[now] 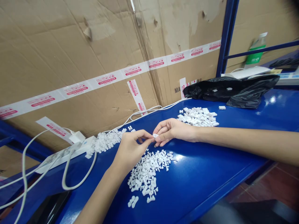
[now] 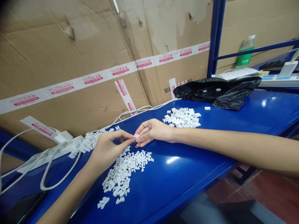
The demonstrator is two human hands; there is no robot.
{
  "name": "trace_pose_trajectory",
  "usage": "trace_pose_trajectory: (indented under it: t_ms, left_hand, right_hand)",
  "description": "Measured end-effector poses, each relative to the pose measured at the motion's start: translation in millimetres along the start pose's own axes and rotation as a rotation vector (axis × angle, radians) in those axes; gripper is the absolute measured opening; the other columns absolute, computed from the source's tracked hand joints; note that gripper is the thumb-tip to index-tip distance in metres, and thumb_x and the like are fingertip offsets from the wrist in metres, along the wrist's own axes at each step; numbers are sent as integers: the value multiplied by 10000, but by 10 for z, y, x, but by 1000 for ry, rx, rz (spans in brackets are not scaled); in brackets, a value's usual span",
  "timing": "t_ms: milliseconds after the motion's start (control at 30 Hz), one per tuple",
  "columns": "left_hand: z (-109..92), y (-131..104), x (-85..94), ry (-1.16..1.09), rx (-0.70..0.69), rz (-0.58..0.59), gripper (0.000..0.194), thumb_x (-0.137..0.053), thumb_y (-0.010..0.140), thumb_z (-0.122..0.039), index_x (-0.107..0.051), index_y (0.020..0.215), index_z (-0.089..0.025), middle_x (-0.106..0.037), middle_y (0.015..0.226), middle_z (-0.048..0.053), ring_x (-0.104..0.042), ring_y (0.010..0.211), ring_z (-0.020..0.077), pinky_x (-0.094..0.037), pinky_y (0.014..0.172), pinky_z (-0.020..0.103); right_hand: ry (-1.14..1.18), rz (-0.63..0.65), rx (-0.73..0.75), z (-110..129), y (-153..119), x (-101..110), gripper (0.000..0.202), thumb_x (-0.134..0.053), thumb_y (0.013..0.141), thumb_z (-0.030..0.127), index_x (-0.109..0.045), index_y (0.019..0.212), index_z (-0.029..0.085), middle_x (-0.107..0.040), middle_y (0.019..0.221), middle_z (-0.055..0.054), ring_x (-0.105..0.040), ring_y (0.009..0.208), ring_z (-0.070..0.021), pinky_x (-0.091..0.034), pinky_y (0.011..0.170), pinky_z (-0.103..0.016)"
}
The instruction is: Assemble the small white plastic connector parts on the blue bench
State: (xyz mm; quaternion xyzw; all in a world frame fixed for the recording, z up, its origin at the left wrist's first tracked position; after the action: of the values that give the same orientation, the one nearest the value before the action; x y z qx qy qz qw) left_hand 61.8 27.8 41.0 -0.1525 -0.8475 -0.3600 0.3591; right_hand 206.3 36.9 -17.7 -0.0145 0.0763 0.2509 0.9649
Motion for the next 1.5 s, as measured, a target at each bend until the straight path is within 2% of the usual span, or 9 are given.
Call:
trace_pose_trajectory:
  t_ms: [67, 200, 333, 567, 767, 1300, 1500]
  left_hand:
    - [27, 0, -2, -22, 14, -6, 133, -771, 807, -133, -795, 769, -258, -759, 721, -59, -592, 590, 108, -463, 597, 246]
    - [104, -3, -10, -170, 81, -14, 85, -780, 803, -167, -789, 763, -241, -789, 833, -21, -686, 715, 150, -513, 664, 272]
    - [114, -4, -3, -220, 118, -12, 63, -797, 786, -179, -793, 750, -231, -793, 832, 1, -719, 757, 181, -536, 696, 296]
    - [-2, 5, 13, -146, -1, 33, 109, -763, 827, -155, -807, 772, -239, -801, 873, 5, -723, 796, 185, -547, 736, 315]
    - [-39, 12, 19, -112, -45, 36, 118, -755, 842, -152, -802, 779, -240, -802, 885, 6, -730, 807, 184, -546, 739, 307]
    - [-63, 7, 14, -146, -33, 54, 114, -733, 856, -177, -804, 793, -241, -805, 896, 29, -739, 822, 210, -571, 756, 344]
    - [-90, 1, 9, -93, -84, 61, 110, -740, 861, -175, -802, 796, -237, -804, 916, 25, -724, 802, 191, -545, 713, 323]
  right_hand:
    - [-7, 1, 10, 17, -4, -7, 421, -927, 685, 257, -662, 977, 108, -786, 881, -96, -780, 859, -219, -641, 763, -287]
    - [-10, -3, 20, 48, -20, -23, 413, -918, 698, 253, -661, 986, 107, -787, 885, -95, -779, 854, -213, -638, 759, -281]
    - [-9, -1, 21, 65, -36, -36, 421, -918, 699, 263, -662, 994, 107, -787, 886, -94, -779, 844, -209, -636, 754, -282]
    - [-19, 1, 21, 67, -36, -38, 419, -918, 695, 269, -670, 991, 108, -788, 881, -96, -777, 842, -209, -632, 747, -282]
    - [-18, -1, 28, 65, -34, -30, 391, -904, 710, 244, -672, 990, 103, -791, 879, -100, -779, 826, -203, -624, 709, -257]
    - [-17, 1, 12, 63, -57, -20, 390, -899, 713, 235, -675, 1006, 106, -793, 898, -107, -783, 831, -207, -604, 653, -220]
    - [-31, -1, 2, 84, -73, -18, 405, -902, 711, 257, -678, 1015, 111, -788, 893, -100, -779, 825, -207, -605, 662, -233]
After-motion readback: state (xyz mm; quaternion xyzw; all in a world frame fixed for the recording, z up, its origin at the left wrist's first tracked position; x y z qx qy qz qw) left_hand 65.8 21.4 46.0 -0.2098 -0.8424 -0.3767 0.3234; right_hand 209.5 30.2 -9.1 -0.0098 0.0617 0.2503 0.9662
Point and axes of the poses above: each hand's wrist, its own y-axis towards the middle knuckle, its own x-axis out of the back of the hand, z = x × y, the point moved 7 cm from there along y, towards the middle knuckle
